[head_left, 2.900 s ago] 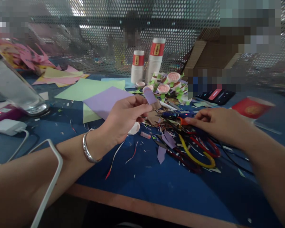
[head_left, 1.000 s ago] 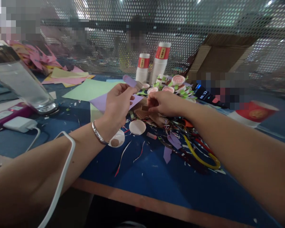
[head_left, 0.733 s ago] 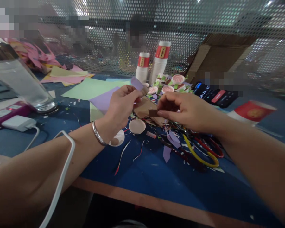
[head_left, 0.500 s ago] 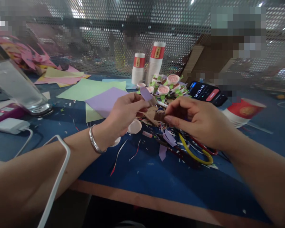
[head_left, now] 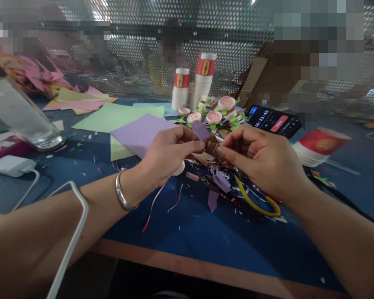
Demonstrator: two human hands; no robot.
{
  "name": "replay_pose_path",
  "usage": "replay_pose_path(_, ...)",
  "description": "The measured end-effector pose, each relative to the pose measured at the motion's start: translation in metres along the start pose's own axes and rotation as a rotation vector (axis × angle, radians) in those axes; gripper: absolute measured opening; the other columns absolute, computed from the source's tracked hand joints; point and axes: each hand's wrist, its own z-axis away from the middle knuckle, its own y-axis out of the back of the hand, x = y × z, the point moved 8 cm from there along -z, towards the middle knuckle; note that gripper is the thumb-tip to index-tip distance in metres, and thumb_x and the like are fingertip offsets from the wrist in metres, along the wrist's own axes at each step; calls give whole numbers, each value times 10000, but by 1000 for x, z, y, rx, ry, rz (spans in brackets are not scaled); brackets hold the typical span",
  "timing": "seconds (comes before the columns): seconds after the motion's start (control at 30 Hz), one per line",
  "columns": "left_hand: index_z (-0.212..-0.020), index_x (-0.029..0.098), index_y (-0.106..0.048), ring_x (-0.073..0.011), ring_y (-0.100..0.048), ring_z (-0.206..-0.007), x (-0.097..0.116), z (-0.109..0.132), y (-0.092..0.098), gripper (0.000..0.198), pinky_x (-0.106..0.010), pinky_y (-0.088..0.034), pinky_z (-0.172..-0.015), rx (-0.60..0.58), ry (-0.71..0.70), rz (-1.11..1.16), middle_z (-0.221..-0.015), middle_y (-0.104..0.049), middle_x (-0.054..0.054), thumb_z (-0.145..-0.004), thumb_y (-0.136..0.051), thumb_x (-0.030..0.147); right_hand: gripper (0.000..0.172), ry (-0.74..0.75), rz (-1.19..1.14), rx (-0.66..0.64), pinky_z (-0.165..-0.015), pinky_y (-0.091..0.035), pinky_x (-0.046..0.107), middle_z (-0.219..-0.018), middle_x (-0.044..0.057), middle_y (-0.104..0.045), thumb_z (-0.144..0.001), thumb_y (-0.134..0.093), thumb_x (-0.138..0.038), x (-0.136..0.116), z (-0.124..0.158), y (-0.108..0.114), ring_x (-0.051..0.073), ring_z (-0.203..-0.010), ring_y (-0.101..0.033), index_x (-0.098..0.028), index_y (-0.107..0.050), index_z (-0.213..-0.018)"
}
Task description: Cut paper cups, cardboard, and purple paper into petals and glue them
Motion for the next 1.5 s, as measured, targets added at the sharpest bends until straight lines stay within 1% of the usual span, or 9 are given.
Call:
replay_pose_path(0.17,-797,139,-662,-82,-625,-660,0,2,-5,105,-190,-471,-584,-40,9,48,-739,-671,5,-791,-764,117,81,-39,16,42,-454,-398,259,-659,-5,-673,-839,-725,-242,6,1,5,109,-516,-557,-198,-666,-805)
replay_pose_path(0.3,-790,134,-668,-82,-616,-672,3,2,-6,95,-189,-461,-587,-32,1,42,-744,-668,0,-790,-757,99,83,-63,15,62,-459,-407,260,-678,6,-686,-838,-724,-246,7,2,9,117,-539,-578,-200,-668,-799)
replay_pose_path(0.53,-743,153,-617,-89,-631,-644,2,1,1,162,-203,-470,-608,32,-6,68,-678,-646,19,-796,-766,120,91,-15,68,141,-507,-444,267,-661,-5,-660,-843,-723,-227,3,4,17,129,-586,-603,-217,-654,-785)
replay_pose_path(0.77,-753,155,-610,-100,-647,-676,-1,2,0,150,-228,-481,-656,50,19,90,-691,-650,15,-808,-748,132,94,23,107,124,-524,-467,277,-713,-10,-669,-853,-723,-216,-4,8,13,125,-584,-601,-230,-637,-818)
replay_pose_path(0.93,-747,158,-600,-107,-649,-661,-1,3,-1,161,-226,-472,-625,59,27,56,-680,-653,10,-811,-744,124,74,28,76,101,-549,-484,275,-724,-16,-672,-859,-716,-237,-4,10,7,123,-591,-612,-226,-644,-846)
replay_pose_path(1.1,-742,159,-601,-102,-640,-628,-1,6,-3,165,-208,-471,-581,54,18,-10,-671,-664,6,-813,-745,120,64,53,87,110,-560,-495,272,-739,-7,-687,-856,-717,-227,-5,9,4,133,-617,-635,-215,-654,-853)
replay_pose_path(1.23,-742,146,-623,-97,-652,-634,2,7,-5,141,-193,-484,-578,46,-4,-64,-678,-668,2,-807,-740,98,69,45,95,135,-542,-494,267,-702,-6,-678,-844,-718,-217,-6,9,5,127,-587,-615,-211,-652,-824)
replay_pose_path(1.33,-753,145,-645,-97,-654,-632,2,8,-5,121,-188,-483,-558,38,13,-72,-692,-678,-2,-796,-747,95,83,13,85,158,-533,-502,265,-685,-7,-674,-834,-723,-218,-3,9,7,128,-576,-608,-215,-645,-806)
replay_pose_path(1.5,-738,146,-644,-97,-649,-615,0,7,-2,141,-188,-493,-546,69,64,-53,-684,-682,-8,-802,-763,105,89,0,101,178,-503,-483,252,-676,-12,-667,-838,-724,-240,-2,9,10,118,-550,-595,-217,-644,-806)
